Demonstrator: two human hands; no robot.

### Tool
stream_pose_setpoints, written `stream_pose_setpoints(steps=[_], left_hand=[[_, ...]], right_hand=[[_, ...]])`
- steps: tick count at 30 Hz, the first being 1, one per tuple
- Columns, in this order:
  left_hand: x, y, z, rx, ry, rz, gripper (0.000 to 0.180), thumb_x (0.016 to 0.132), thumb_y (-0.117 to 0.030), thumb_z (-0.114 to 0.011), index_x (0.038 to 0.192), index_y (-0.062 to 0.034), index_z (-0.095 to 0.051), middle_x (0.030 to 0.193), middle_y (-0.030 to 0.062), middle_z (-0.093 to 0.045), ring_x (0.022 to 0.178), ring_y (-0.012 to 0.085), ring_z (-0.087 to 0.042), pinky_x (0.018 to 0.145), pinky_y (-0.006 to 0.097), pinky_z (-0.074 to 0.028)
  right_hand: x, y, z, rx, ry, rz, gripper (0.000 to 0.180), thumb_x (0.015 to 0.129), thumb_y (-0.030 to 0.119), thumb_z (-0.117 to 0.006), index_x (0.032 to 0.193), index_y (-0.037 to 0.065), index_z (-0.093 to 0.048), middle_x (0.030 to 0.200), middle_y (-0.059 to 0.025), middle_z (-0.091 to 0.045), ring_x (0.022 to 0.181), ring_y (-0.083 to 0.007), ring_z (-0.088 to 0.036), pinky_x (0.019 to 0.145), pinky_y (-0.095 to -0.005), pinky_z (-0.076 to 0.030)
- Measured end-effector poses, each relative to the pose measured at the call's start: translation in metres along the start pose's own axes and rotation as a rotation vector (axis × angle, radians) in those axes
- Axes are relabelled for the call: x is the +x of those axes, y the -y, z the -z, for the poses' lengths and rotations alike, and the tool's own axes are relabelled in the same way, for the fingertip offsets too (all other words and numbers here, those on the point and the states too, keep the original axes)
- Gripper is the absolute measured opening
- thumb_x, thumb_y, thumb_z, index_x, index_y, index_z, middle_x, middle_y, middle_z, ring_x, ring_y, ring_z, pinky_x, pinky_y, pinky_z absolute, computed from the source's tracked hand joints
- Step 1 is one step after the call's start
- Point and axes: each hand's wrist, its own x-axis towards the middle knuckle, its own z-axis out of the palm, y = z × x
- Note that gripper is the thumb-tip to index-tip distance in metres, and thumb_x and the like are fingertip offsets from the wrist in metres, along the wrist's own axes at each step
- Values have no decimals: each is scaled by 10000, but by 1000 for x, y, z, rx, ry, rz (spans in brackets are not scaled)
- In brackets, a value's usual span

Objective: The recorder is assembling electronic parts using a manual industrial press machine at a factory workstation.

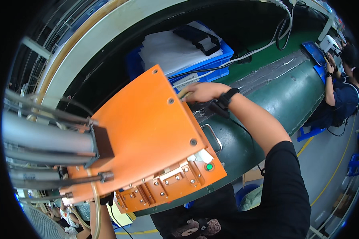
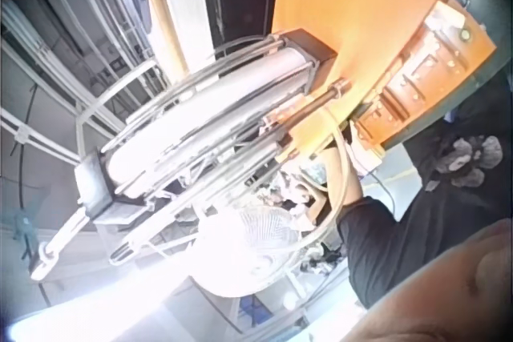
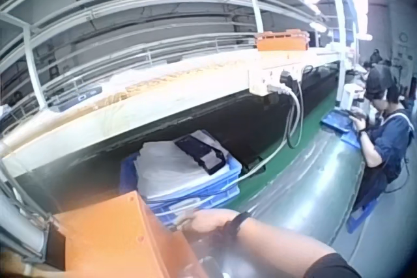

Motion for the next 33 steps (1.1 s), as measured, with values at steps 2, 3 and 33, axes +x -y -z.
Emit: stream_pose_setpoints(steps=[2, 3, 33], left_hand=[[13, -7, 8, -52, -27, 21, 306, 943, -162, -585, 1234, -77, -540, 1175, 120, -573, 1117, 217, -523, 959, 358, -454], [38, -22, 0, -81, -37, 40, 305, 943, -161, -586, 1233, -77, -541, 1174, 120, -573, 1116, 217, -524, 958, 357, -455], [48, 2, -1, -692, -79, -84, 285, 935, -155, -601, 1205, -73, -558, 1133, 119, -587, 1080, 205, -543, 920, 350, -479]], right_hand=[[-10, -16, -6, 135, -68, -8, 372, 895, 315, -636, 1155, 48, -650, 998, -82, -668, 781, -145, -624, 753, -299, -513], [-15, -20, -5, 167, -64, -36, 333, 889, 277, -627, 1126, 46, -662, 973, -52, -674, 775, -128, -622, 733, -284, -515], [-109, -115, 51, -162, -1029, -302, 525, 818, 282, -693, 1224, -35, -593, 1154, -236, -644, 1118, -327, -610, 969, -375, -460]])
